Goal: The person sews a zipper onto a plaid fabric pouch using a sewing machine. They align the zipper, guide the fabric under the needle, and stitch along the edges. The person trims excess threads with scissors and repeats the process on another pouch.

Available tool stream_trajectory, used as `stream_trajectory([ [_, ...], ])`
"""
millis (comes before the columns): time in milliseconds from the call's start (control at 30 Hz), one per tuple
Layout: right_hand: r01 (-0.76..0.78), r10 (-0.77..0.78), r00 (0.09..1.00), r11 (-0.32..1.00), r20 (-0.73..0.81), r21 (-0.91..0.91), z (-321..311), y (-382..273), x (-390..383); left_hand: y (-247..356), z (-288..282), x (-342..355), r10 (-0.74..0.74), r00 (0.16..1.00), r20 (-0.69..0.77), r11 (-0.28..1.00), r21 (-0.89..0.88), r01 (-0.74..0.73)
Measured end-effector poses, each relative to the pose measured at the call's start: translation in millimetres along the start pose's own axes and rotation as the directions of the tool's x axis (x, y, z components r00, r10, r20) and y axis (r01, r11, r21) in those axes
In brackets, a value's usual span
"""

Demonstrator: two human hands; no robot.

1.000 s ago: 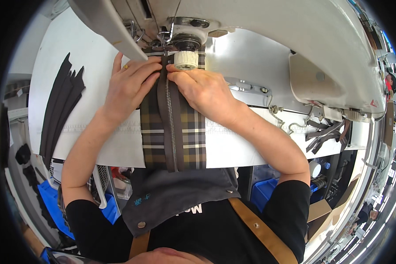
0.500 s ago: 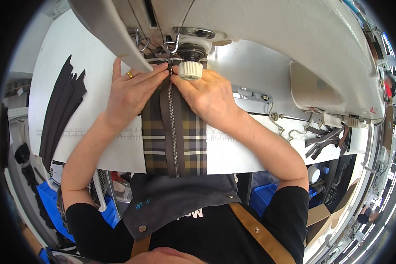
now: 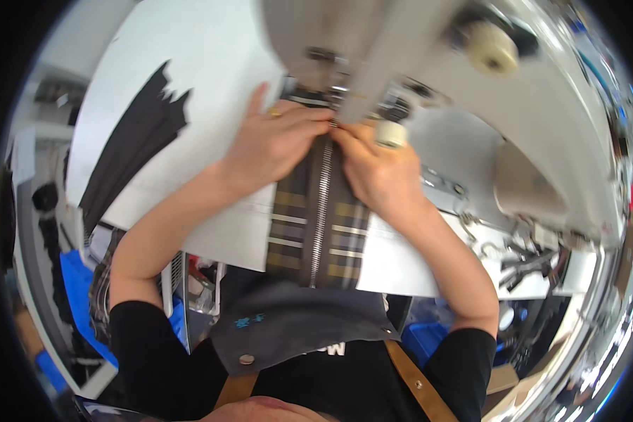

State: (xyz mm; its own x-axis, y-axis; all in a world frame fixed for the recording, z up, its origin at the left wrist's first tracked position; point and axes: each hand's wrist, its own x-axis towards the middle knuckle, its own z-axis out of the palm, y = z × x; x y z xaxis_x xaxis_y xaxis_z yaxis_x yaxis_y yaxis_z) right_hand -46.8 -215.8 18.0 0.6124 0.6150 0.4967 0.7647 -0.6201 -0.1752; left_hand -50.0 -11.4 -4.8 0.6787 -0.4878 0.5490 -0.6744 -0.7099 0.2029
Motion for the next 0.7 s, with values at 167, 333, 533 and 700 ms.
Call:
stream_trajectory([
  [167, -0.013, 0.013, 1.000, 1.000, 0.001, 0.022, -1.6, -6.6, 5.8, 3.6, -15.9, -0.2, 0.003, 0.997, 0.084, 1.000, 0.017, -0.004],
  [333, -0.026, 0.025, 1.000, 1.000, -0.003, -0.006, -1.7, -6.4, 0.9, -41.8, -94.7, -42.5, -0.180, 0.959, 0.219, 0.892, 0.446, 0.066],
  [533, 0.005, -0.005, 1.000, 1.000, -0.020, 0.027, 1.2, -11.1, 3.2, -203.4, -158.2, -86.1, -0.764, 0.640, 0.088, 0.645, 0.056, 0.762],
  [700, 0.001, 0.000, 0.999, 1.000, -0.034, 0.020, -0.4, -8.3, 2.6, -211.9, -136.3, -88.6, -0.431, 0.846, -0.313, 0.857, 0.153, 0.492],
])
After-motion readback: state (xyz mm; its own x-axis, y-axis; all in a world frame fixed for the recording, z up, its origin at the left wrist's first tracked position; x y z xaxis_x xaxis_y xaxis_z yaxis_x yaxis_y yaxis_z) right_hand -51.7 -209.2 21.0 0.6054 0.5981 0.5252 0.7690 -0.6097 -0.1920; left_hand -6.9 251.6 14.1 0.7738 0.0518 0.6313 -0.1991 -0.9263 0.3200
